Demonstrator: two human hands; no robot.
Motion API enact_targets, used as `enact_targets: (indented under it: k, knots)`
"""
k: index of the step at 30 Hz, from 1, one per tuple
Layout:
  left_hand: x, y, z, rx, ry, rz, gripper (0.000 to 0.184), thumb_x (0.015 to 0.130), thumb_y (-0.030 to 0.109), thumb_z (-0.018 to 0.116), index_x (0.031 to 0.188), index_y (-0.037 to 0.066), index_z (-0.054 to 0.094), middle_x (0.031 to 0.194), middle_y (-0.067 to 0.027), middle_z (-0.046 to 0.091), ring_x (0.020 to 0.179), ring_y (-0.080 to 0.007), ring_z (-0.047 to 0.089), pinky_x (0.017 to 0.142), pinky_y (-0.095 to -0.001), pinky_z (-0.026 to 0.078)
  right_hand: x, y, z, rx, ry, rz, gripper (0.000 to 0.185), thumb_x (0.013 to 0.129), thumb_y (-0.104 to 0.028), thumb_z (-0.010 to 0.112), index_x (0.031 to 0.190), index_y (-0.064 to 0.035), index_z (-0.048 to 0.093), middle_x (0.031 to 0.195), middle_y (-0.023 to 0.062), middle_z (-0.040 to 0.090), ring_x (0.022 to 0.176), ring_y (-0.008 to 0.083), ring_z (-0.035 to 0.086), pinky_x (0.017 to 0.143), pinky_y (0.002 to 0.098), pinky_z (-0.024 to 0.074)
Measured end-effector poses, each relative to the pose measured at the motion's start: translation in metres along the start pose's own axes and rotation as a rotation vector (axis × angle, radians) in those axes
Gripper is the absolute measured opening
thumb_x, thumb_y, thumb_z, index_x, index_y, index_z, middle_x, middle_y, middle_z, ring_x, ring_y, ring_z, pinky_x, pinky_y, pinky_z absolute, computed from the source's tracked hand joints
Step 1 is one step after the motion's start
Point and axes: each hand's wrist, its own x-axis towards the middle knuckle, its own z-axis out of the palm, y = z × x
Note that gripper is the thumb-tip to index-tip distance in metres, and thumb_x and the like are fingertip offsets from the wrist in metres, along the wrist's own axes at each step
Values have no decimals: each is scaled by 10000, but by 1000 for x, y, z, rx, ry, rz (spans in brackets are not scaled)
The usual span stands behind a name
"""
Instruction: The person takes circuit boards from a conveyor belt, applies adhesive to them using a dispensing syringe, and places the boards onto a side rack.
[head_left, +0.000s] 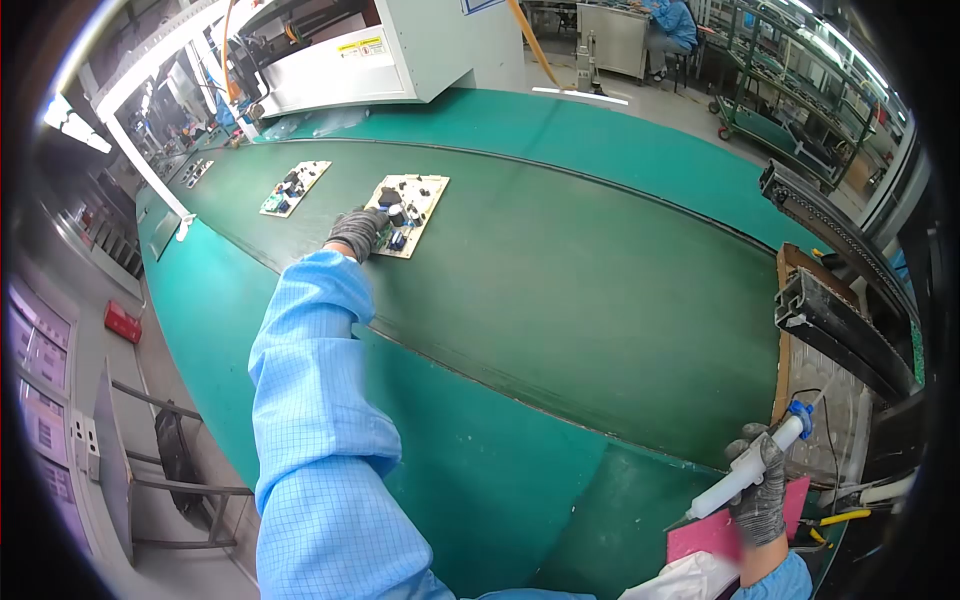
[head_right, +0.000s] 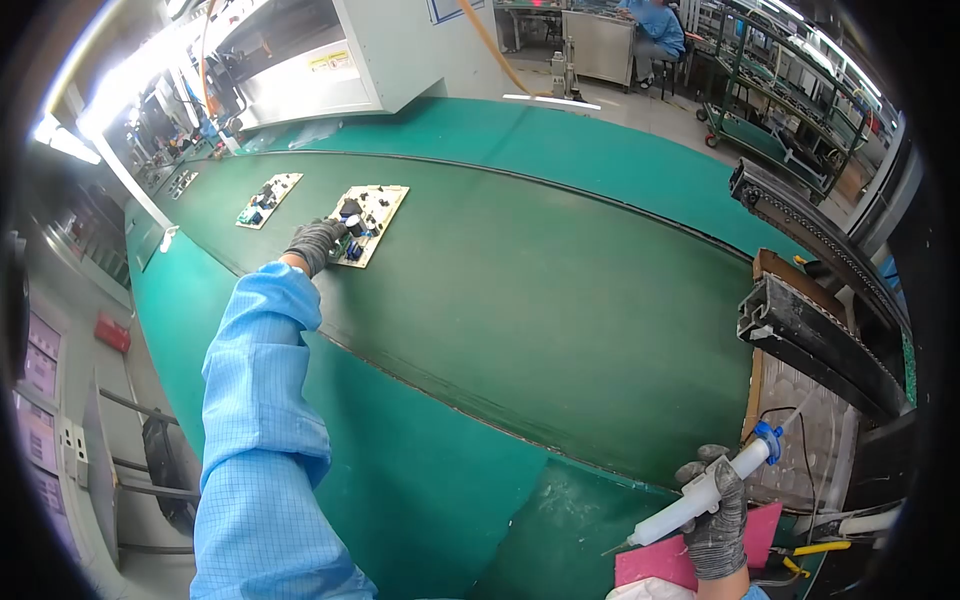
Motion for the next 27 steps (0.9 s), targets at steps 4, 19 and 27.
enact_targets:
  k: [4,19,27]
  knots:
    - [-50,20,-6,84,-20,217,332,745,306,549,995,92,589,946,-112,606,840,-239,605,738,-336,482,0,4,-2,35,-53,-16,363,753,-300,615,983,-55,479,707,112,569,482,123,518,302,228,421]
    - [-393,162,29,-206,281,1262,593,559,409,704,1024,70,558,862,-147,541,796,-300,544,722,-369,447,-18,-16,-3,-53,-52,-548,251,739,-186,650,898,-78,488,754,35,523,505,88,483,395,188,376]
    - [-468,182,100,-277,80,1378,646,651,371,654,1119,-26,450,877,-192,496,782,-313,530,684,-373,450,-1,-10,-20,-292,130,-487,347,745,-136,639,1000,-55,418,771,48,547,480,97,505,355,177,378]
